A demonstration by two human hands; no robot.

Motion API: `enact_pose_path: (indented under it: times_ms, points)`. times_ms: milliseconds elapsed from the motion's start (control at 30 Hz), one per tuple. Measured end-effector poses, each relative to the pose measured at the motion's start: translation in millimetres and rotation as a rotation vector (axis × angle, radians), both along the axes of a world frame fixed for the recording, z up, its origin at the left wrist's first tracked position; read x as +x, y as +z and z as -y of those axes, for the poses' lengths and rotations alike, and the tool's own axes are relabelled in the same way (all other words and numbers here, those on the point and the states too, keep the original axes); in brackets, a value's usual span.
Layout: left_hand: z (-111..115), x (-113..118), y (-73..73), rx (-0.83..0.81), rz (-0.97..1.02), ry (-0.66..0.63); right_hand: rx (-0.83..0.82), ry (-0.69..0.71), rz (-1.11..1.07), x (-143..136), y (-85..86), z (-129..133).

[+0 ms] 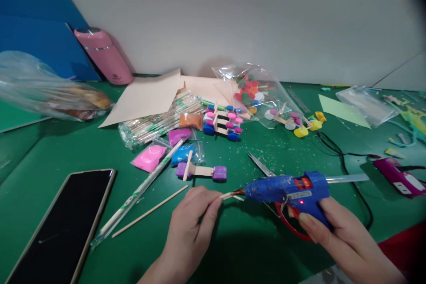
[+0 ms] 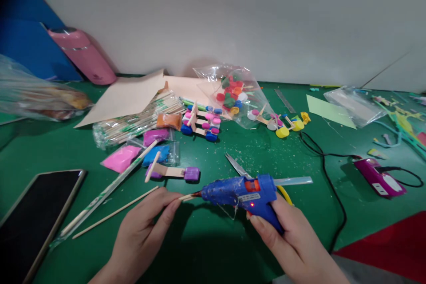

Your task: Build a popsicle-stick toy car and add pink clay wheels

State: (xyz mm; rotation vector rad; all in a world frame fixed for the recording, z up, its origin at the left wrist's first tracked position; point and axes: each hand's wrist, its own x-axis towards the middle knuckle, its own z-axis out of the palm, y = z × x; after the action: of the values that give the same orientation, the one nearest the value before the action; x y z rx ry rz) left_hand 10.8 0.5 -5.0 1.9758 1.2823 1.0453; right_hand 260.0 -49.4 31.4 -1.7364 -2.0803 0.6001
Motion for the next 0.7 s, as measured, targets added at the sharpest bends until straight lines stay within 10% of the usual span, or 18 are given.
enact_pose_path:
  times_ms: [700]
  points:
    - [0.6, -1.1, -0.4, -0.008, 0.004, 0.002, 0.054, 0.012, 0.006, -1.6, 0.3, -1.7]
